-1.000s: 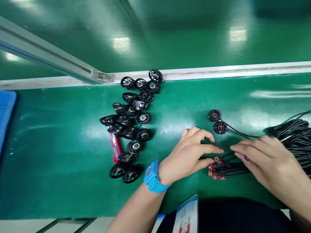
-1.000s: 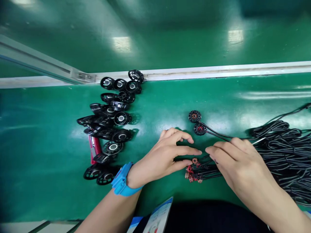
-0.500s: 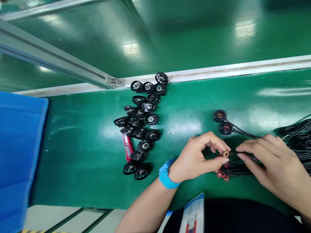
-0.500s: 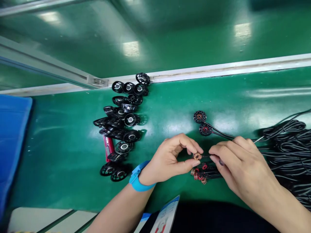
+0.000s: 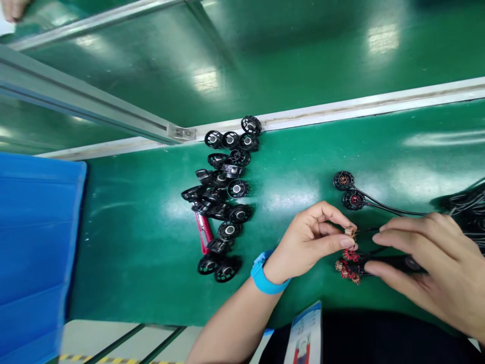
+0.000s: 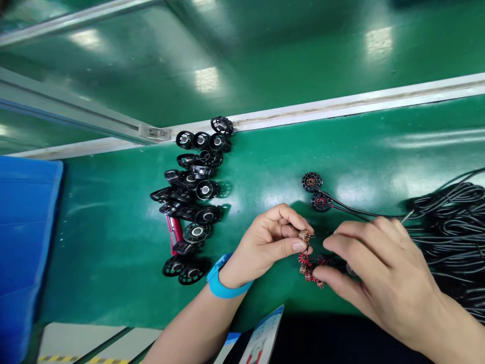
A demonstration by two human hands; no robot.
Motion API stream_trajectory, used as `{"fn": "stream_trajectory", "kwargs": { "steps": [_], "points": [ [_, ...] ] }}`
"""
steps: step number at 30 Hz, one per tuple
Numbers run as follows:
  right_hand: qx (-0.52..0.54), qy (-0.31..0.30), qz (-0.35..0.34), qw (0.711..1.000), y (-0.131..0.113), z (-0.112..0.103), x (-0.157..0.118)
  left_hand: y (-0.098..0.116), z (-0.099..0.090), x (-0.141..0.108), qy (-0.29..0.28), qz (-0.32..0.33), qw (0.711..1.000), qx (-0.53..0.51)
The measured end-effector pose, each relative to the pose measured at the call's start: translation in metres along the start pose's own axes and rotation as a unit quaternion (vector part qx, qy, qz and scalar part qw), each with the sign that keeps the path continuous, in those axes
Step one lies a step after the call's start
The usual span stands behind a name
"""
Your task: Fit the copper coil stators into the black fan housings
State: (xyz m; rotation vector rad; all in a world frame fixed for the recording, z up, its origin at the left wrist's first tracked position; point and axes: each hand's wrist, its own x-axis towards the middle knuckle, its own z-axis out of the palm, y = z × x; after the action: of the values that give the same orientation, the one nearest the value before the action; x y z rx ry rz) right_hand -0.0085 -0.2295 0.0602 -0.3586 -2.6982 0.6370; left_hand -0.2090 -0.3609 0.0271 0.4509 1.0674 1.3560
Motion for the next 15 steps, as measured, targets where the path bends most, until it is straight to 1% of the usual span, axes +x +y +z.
{"fn": "stream_trajectory", "kwargs": {
  "steps": [2,5,9,15],
  "points": [
    [-0.003,-0.018,-0.018,1.0,-0.0022,0.0009,-0.0017,-0.0006,-0.0002,0.0004,0.002,-0.002,1.0,-0.009],
    [0.002,-0.032,-0.023,0.999,-0.0037,0.0012,-0.0023,-0.0009,0.0,0.0004,0.006,-0.002,1.0,-0.003],
    [0.021,-0.016,-0.011,1.0,-0.0022,-0.0022,-0.001,-0.001,-0.0003,0.0003,0.013,0.011,1.0,0.015],
    [-0.001,-0.008,0.011,1.0,0.0005,-0.0037,0.0017,-0.0006,-0.0013,-0.0009,0.007,0.016,1.0,0.015]
  ]
}}
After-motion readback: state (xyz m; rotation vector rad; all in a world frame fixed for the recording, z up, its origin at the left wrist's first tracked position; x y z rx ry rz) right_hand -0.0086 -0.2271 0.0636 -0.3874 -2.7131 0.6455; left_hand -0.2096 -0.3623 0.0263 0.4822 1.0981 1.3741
